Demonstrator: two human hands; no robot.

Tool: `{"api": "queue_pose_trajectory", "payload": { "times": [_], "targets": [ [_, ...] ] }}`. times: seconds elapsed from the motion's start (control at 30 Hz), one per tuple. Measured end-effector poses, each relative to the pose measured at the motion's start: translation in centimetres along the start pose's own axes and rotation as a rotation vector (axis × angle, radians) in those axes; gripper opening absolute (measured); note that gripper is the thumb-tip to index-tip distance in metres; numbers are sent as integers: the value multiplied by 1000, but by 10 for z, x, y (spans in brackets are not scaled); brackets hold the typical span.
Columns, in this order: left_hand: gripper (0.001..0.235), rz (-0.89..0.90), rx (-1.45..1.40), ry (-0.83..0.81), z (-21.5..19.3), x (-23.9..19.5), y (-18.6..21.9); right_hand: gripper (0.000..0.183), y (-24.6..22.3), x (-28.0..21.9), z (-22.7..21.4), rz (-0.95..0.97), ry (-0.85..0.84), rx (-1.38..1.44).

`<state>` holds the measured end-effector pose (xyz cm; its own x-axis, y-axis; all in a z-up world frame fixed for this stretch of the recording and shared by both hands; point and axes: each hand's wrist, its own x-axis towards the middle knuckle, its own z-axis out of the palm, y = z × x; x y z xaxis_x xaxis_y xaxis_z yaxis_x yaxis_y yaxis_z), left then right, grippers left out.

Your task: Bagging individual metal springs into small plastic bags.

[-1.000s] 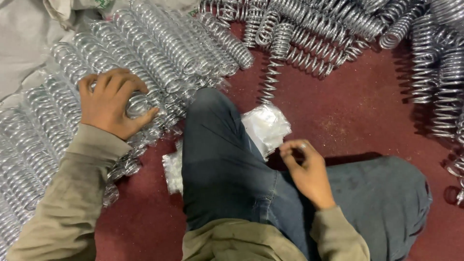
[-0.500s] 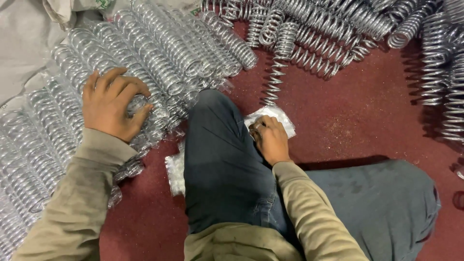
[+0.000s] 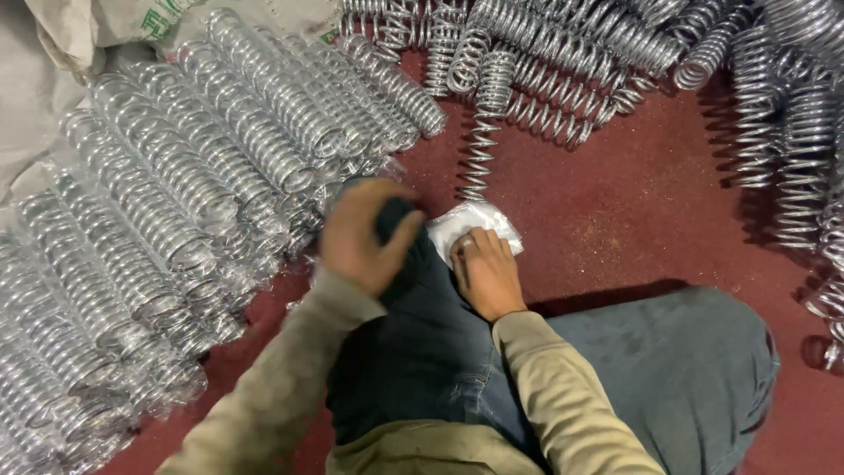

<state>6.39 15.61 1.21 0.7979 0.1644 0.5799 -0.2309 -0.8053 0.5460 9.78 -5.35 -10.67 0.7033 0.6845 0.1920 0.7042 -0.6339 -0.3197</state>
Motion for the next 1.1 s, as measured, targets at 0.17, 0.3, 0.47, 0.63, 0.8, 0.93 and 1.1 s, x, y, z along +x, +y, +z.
{"api": "queue_pose_trajectory", "payload": {
  "times": [0.17, 0.3, 0.47, 0.63, 0.8, 0.93, 1.1],
  "targets": [
    [74, -768, -98, -636, 142, 21, -16, 13, 12, -47, -65, 540, 137, 908],
    [83, -772, -131, -605, 178, 21, -28, 13, -3, -88, -112, 768, 402, 1533],
    [43, -931, -679, -415, 158, 24, 27, 13, 10, -125, -119, 763, 586, 2056],
    [46, -1236, -1358, -445, 123, 13, 118, 13, 15, -121, -135, 780, 623, 2042],
    [48, -1628, -1460, -469, 111, 1, 165, 13, 18, -127, -135, 783, 674, 1996],
    [53, -1764, -1457, -438, 125, -2, 172, 10, 17, -114, -155, 760, 759, 1606],
    [57, -1755, -1529, -373, 136, -1, 177, 5, 25, -89, -187, 590, 631, 971]
  ]
}}
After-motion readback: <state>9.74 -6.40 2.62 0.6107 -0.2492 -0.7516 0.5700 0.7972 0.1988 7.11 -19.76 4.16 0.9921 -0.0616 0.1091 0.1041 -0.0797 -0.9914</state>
